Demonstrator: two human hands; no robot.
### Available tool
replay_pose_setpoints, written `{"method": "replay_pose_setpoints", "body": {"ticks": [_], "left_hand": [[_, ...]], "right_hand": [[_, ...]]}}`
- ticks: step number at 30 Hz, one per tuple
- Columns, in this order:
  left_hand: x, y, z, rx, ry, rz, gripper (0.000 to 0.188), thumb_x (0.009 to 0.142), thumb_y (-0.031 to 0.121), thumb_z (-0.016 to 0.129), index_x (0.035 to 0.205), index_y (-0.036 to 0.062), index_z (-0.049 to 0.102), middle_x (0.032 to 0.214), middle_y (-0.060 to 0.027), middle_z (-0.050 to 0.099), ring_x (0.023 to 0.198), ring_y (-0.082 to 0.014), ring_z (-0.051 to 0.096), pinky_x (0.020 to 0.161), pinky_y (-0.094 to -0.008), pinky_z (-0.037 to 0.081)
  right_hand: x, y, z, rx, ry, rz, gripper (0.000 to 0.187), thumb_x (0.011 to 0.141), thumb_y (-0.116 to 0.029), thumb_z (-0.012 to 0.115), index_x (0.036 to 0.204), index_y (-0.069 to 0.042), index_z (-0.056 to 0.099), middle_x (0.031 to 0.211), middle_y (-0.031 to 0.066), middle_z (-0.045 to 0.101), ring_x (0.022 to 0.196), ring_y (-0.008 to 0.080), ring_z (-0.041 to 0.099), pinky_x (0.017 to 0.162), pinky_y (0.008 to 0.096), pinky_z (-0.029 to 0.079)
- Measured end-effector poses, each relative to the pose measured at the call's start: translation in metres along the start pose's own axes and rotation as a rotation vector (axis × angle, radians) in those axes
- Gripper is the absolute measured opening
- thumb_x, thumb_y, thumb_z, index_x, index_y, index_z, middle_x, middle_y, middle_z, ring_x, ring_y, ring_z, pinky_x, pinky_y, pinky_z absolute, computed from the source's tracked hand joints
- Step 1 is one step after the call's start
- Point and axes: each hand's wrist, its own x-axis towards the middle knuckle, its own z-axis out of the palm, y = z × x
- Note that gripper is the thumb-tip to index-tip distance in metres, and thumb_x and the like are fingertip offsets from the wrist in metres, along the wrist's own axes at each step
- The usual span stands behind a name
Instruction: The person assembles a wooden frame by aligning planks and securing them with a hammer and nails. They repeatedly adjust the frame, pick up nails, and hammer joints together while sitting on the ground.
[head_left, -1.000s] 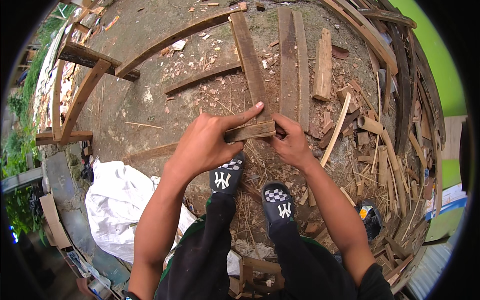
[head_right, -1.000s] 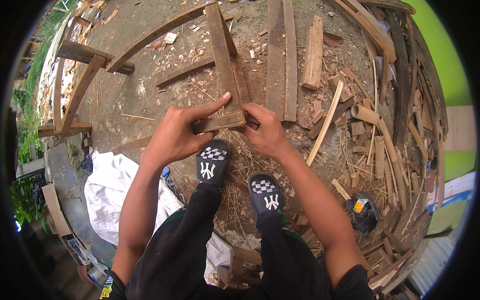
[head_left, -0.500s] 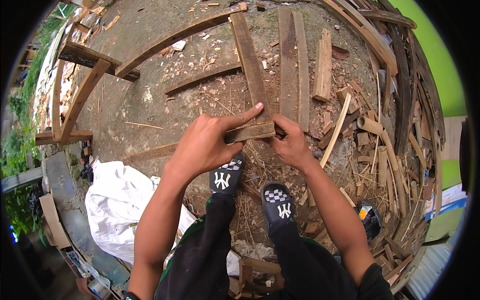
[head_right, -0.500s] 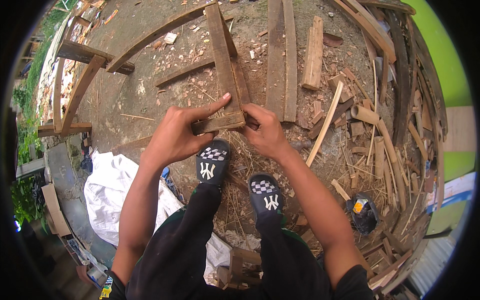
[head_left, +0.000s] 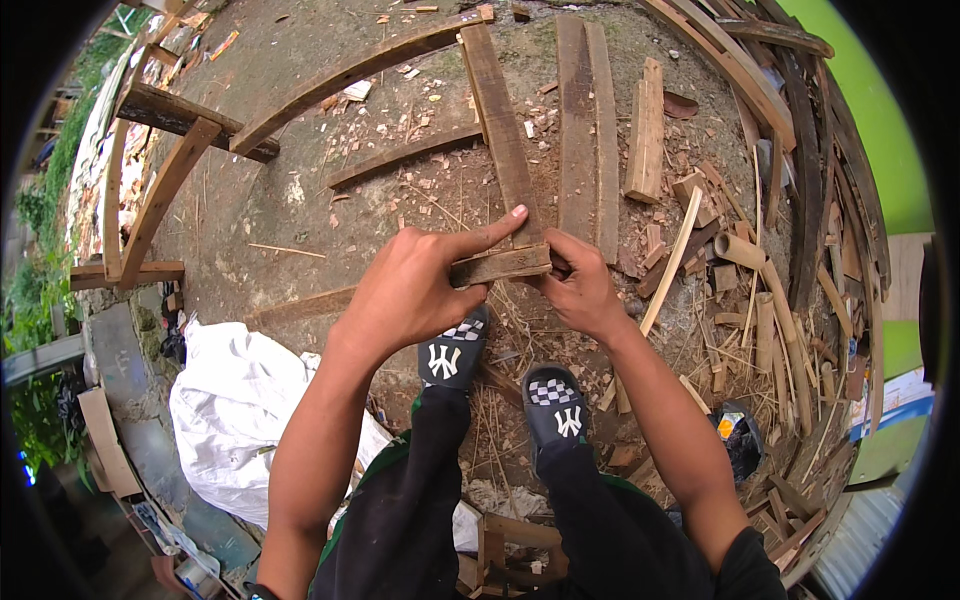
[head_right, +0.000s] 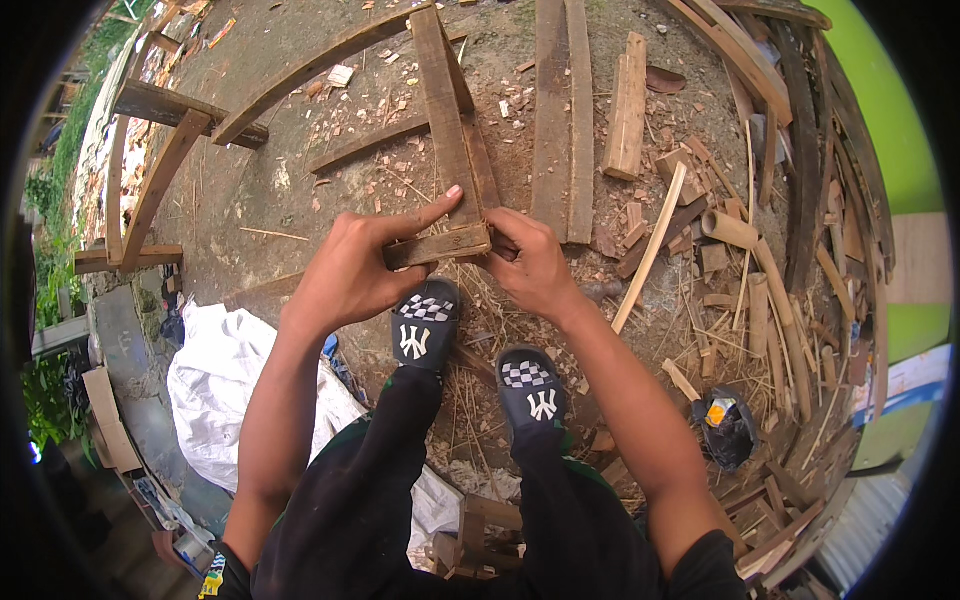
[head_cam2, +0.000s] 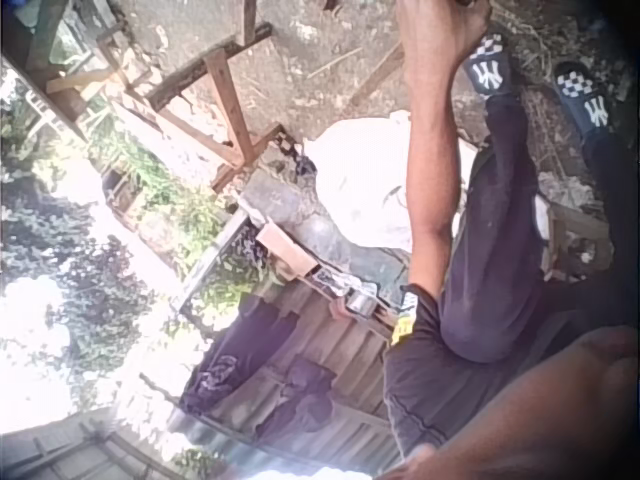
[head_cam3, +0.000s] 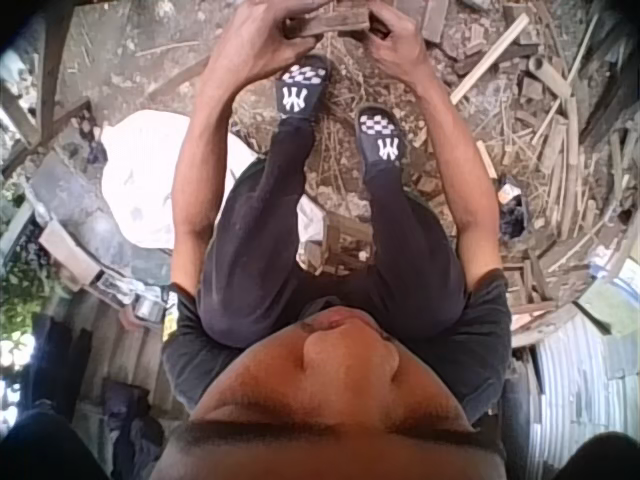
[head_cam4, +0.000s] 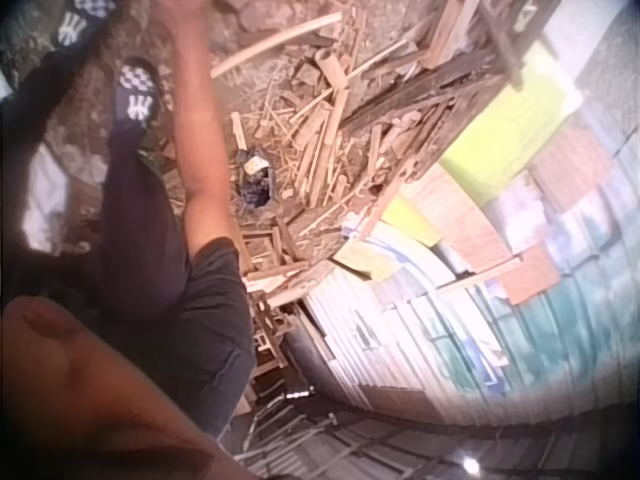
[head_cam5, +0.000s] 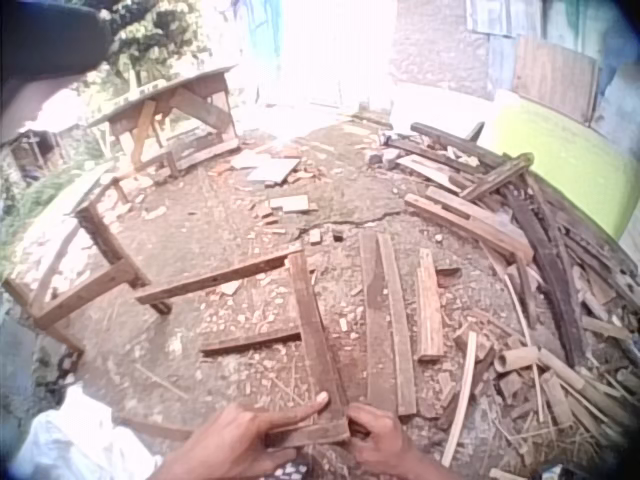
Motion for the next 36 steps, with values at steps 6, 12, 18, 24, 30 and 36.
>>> {"method": "replay_pose_setpoints", "body": {"ticks": [6, 12, 18, 24, 30, 36], "left_hand": [[-0.001, 0.005, -0.005, 0.013, -0.025, -0.03, 0.085, 0.077, 0.005, 0.075, 0.154, 0.0363, 0.058, 0.071, -0.0209, 0.061, 0.059, -0.0337, 0.051, 0.068, -0.0454, 0.051], [0.0, 0.002, -0.003, -0.001, -0.02, -0.022, 0.085, 0.077, 0.005, 0.075, 0.154, 0.0357, 0.058, 0.069, -0.0202, 0.058, 0.059, -0.0328, 0.047, 0.068, -0.0454, 0.05], [-0.001, 0.001, -0.003, 0.001, -0.018, -0.022, 0.084, 0.078, 0.006, 0.076, 0.154, 0.0355, 0.058, 0.073, -0.0217, 0.063, 0.061, -0.0358, 0.054, 0.069, -0.0448, 0.052], [0.001, 0.005, -0.004, 0.05, -0.042, -0.048, 0.083, 0.078, 0.009, 0.077, 0.153, 0.0387, 0.058, 0.078, -0.0217, 0.069, 0.065, -0.0381, 0.062, 0.073, -0.0457, 0.055], [0.0, 0.007, -0.007, 0.045, -0.056, -0.076, 0.082, 0.079, 0.009, 0.075, 0.153, 0.0398, 0.058, 0.07, -0.022, 0.062, 0.061, -0.0378, 0.057, 0.07, -0.0475, 0.051], [-0.001, 0.005, -0.008, 0.041, -0.065, -0.079, 0.084, 0.078, 0.006, 0.074, 0.153, 0.0404, 0.058, 0.065, -0.0227, 0.056, 0.058, -0.0378, 0.053, 0.068, -0.048, 0.049]], "right_hand": [[0.0, 0.004, 0.0, -0.057, -0.01, 0.001, 0.039, 0.09, -0.003, 0.081, 0.127, 0.004, 0.068, 0.104, 0.0135, 0.069, 0.085, 0.0165, 0.07, 0.073, 0.0323, 0.055], [0.0, 0.008, 0.0, -0.07, 0.004, -0.035, 0.04, 0.09, -0.002, 0.08, 0.127, 0.005, 0.067, 0.105, 0.0143, 0.07, 0.086, 0.0185, 0.07, 0.074, 0.033, 0.055], [0.0, 0.004, 0.0, -0.049, 0.006, -0.002, 0.04, 0.09, -0.001, 0.08, 0.126, 0.006, 0.067, 0.105, 0.0151, 0.07, 0.087, 0.0185, 0.07, 0.074, 0.033, 0.055], [-0.001, 0.0, -0.003, -0.097, -0.017, 0.048, 0.044, 0.088, -0.002, 0.082, 0.128, 0.005, 0.066, 0.108, 0.0157, 0.071, 0.088, 0.0166, 0.07, 0.075, 0.0335, 0.055], [-0.014, -0.019, -0.023, -0.157, 0.072, 0.068, 0.043, 0.097, -0.005, 0.064, 0.14, 0.002, 0.061, 0.089, 0.0009, 0.051, 0.077, 0.0089, 0.05, 0.065, 0.0272, 0.047], [-0.021, -0.056, -0.051, 0.309, 0.448, 0.155, 0.035, 0.11, -0.006, 0.046, 0.142, 0.003, 0.057, 0.094, 0.0023, 0.057, 0.072, 0.0098, 0.045, 0.068, 0.0263, 0.045]]}}
